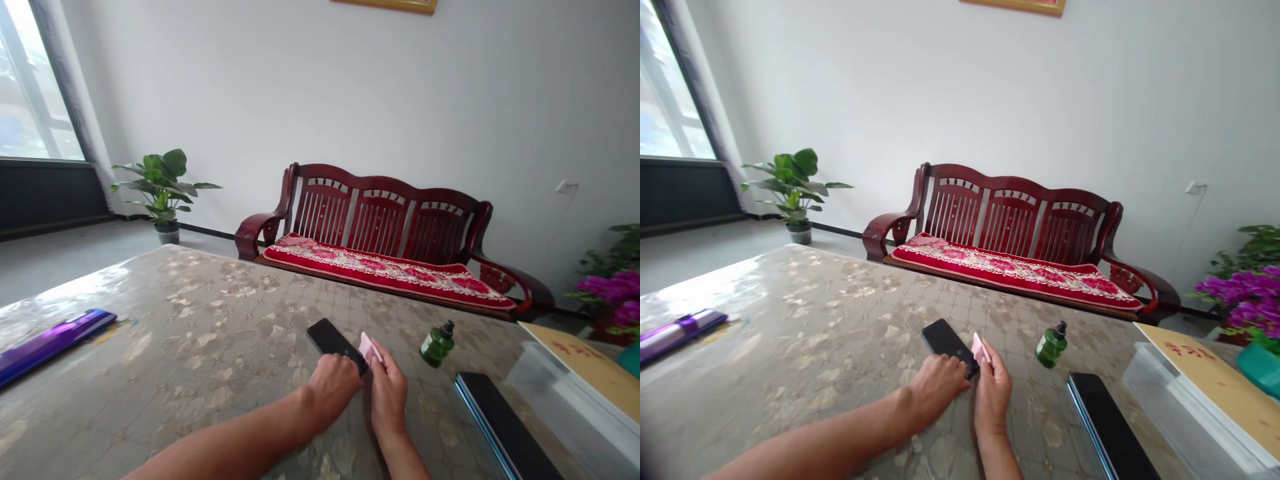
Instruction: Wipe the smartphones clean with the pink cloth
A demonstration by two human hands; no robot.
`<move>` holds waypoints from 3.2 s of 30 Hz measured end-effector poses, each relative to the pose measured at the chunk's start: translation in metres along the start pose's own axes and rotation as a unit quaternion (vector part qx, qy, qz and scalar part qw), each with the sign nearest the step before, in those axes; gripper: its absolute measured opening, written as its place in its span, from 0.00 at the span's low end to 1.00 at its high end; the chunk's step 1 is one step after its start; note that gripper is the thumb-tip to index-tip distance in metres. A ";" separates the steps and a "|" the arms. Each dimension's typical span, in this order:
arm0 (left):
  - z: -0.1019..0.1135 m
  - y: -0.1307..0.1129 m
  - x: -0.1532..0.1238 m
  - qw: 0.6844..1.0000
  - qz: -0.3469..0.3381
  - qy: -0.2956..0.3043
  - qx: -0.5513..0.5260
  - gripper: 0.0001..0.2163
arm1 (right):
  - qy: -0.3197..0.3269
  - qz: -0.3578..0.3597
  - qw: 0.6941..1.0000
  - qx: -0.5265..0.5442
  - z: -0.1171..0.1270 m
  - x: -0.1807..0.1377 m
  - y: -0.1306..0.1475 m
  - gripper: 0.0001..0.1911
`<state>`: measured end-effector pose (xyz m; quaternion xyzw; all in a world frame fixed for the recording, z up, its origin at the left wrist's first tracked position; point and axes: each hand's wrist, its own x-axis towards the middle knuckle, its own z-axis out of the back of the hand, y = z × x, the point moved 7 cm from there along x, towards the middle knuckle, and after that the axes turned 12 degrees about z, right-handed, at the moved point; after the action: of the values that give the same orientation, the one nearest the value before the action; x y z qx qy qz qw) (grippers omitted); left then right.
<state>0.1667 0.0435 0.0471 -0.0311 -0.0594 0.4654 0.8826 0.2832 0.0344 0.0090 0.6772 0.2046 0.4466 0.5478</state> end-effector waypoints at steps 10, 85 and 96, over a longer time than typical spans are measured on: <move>0.011 0.118 0.053 0.986 -0.092 0.086 -0.105 0.37 | -0.005 0.023 0.999 -0.024 0.004 0.014 -0.003 0.23; -0.012 0.042 -0.036 0.996 -0.041 0.045 -0.063 0.12 | 0.358 0.202 0.853 -0.322 -0.062 -0.016 0.041 0.25; -0.016 0.041 -0.036 0.991 -0.070 0.066 -0.090 0.13 | 0.343 0.180 0.832 -0.398 -0.068 0.000 0.037 0.24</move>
<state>0.1154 0.0367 0.0242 -0.1373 -0.0445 0.3918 0.9086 0.2196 0.0609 0.0432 0.2290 0.0589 0.7837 0.5744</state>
